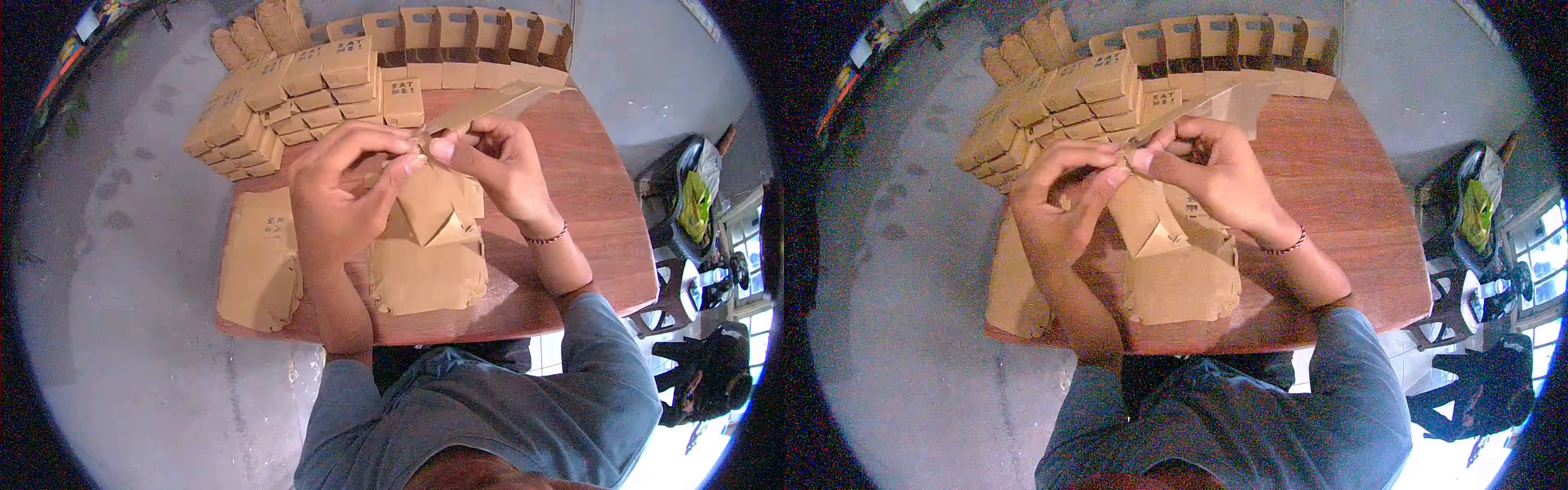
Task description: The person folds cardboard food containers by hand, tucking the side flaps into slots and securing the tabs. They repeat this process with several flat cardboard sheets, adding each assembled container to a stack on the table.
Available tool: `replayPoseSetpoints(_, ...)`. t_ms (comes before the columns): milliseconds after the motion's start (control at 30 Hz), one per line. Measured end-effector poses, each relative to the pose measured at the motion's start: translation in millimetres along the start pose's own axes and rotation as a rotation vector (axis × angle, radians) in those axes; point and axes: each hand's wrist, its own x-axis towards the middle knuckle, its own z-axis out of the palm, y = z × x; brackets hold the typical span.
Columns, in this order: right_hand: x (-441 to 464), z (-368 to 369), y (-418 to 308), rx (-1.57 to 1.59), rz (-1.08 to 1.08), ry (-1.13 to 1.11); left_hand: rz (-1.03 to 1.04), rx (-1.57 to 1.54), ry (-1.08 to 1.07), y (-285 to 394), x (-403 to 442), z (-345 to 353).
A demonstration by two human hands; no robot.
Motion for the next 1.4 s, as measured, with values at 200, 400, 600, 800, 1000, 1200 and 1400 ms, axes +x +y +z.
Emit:
replayPoseSetpoints(200, -6, 8, 2, -0.060, -0.077, 0.004, -0.450, -0.431, 0.054, 9, 1, 4)
replayPoseSetpoints(400, -6, 8, 7, -0.351, -0.265, 0.011, -0.531, -0.459, -0.029, -4, 3, -2)
replayPoseSetpoints(600, -3, 6, 15, -0.370, -0.314, 0.046, -0.508, -0.440, -0.029, -9, 5, 0)
replayPoseSetpoints(800, -3, 5, 10, -0.168, -0.247, 0.096, -0.448, -0.611, 0.010, -6, 5, 4)
replayPoseSetpoints(1000, -1, 2, 16, -0.442, -0.308, 0.113, -0.441, -0.444, 0.090, 1, 3, 14)
replayPoseSetpoints(1200, -4, 11, 9, -0.352, -0.199, 0.124, -0.440, -0.439, 0.205, 2, 4, 14)
replayPoseSetpoints(1400, -5, -3, -20, -0.632, -0.525, 0.103, -0.361, -0.507, 0.521, -53, -15, -36)
